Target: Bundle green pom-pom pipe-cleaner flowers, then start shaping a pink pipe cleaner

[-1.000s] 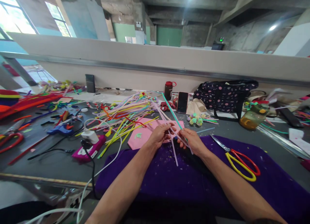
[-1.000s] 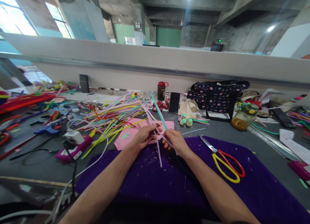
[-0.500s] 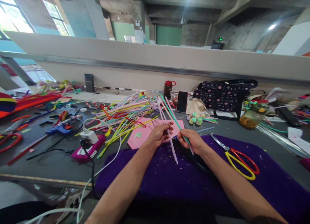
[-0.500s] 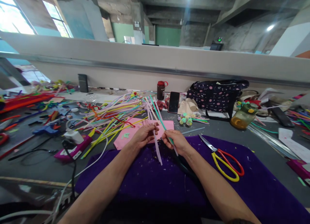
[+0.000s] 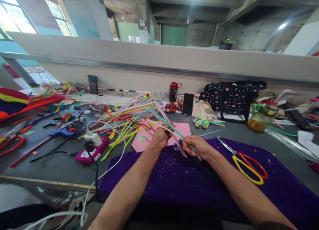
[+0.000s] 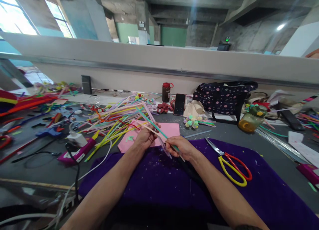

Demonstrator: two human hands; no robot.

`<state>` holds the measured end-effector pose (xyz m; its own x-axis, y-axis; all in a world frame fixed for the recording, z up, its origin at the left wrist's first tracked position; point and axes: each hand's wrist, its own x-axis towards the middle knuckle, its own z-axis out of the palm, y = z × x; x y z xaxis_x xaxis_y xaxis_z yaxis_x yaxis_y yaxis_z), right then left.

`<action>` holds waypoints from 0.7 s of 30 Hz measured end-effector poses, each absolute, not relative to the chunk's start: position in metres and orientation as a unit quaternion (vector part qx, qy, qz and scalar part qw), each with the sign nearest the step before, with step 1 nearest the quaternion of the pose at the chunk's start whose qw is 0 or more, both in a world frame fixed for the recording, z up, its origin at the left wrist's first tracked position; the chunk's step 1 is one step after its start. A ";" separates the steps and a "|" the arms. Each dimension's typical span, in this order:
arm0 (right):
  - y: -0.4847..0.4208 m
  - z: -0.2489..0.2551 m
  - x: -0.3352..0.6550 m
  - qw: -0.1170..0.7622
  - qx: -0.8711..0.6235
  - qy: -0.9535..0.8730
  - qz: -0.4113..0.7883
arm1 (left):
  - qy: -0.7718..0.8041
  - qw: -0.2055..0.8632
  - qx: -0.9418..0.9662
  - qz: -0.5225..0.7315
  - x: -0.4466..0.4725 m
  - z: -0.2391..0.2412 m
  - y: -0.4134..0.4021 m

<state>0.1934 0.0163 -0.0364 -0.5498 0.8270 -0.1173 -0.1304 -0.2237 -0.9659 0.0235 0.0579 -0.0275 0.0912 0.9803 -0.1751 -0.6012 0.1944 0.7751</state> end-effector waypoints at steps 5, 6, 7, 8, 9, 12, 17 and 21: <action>0.021 -0.019 0.217 0.431 -0.305 -0.489 0.694 | 0.364 0.680 0.247 0.587 0.011 -0.028 0.067; 0.023 -0.015 0.222 0.452 -0.292 -0.478 0.695 | 0.365 0.682 0.245 0.585 0.010 -0.028 0.068; 0.024 -0.012 0.227 0.469 -0.279 -0.468 0.695 | 0.365 0.683 0.244 0.584 0.009 -0.028 0.068; 0.025 -0.010 0.231 0.483 -0.268 -0.459 0.696 | 0.366 0.682 0.243 0.585 0.009 -0.029 0.068; 0.025 -0.008 0.234 0.497 -0.259 -0.452 0.694 | 0.367 0.680 0.242 0.587 0.009 -0.029 0.068; 0.026 -0.006 0.239 0.525 -0.247 -0.448 0.680 | 0.376 0.669 0.241 0.594 0.008 -0.029 0.068; 0.023 -0.014 0.227 0.509 -0.319 -0.485 0.635 | 0.322 0.726 0.267 0.546 0.009 -0.024 0.062; 0.024 -0.026 0.215 0.486 -0.392 -0.507 0.594 | 0.237 0.788 0.289 0.489 0.013 -0.017 0.046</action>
<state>0.2146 0.0239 -0.0258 -0.2202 0.9750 0.0279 -0.1802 -0.0126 -0.9836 0.0131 0.0461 -0.0166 0.4088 0.9080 -0.0913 -0.6333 0.3543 0.6880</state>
